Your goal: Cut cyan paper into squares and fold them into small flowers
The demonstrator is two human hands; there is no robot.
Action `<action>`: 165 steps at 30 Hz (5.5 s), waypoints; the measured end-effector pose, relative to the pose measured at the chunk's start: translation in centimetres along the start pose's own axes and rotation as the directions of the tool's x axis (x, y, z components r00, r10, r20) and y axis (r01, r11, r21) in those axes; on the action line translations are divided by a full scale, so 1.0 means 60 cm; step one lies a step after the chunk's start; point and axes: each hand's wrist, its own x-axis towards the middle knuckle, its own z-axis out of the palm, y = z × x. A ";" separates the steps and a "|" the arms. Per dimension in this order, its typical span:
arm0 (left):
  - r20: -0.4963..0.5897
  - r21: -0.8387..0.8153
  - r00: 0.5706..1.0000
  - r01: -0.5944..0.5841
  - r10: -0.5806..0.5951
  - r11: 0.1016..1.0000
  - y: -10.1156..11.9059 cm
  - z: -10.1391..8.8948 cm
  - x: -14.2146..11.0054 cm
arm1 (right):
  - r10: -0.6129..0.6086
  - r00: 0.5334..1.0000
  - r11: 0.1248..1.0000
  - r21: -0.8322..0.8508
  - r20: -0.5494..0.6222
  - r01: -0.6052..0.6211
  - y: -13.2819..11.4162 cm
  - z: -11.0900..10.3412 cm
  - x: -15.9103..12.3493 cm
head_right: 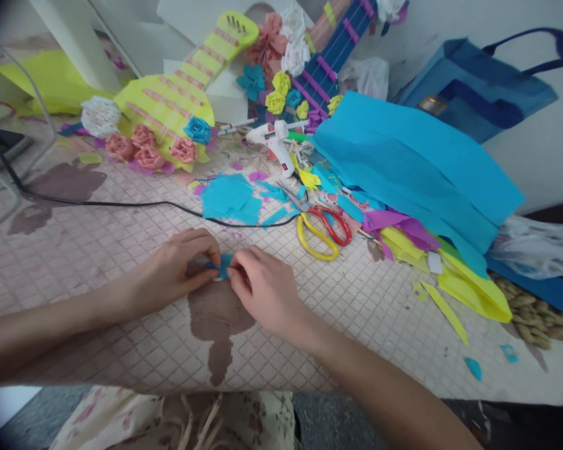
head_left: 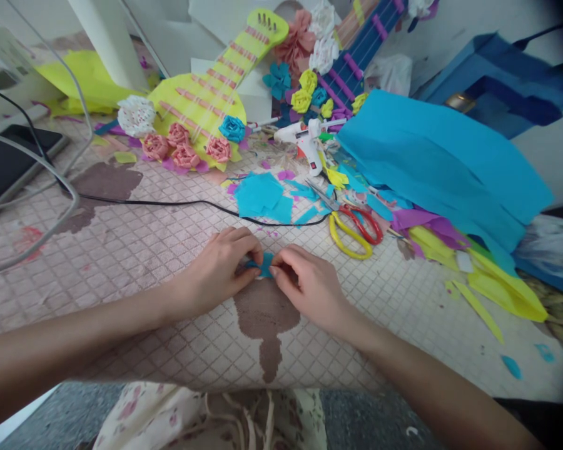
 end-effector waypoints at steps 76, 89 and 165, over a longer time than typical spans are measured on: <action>-0.056 -0.238 0.995 0.069 -0.084 0.969 -0.008 -0.004 0.010 | -0.034 0.998 0.961 0.276 0.052 0.018 0.032 -0.015 0.019; 0.153 -0.691 0.979 0.204 -0.136 0.693 0.005 -0.003 0.016 | 0.012 0.997 0.772 0.633 0.074 -0.057 0.033 -0.022 0.030; -0.009 0.194 0.949 -0.307 0.315 0.932 -0.022 -0.024 -0.007 | -0.275 0.960 0.952 -0.149 -0.043 0.266 0.044 0.003 0.012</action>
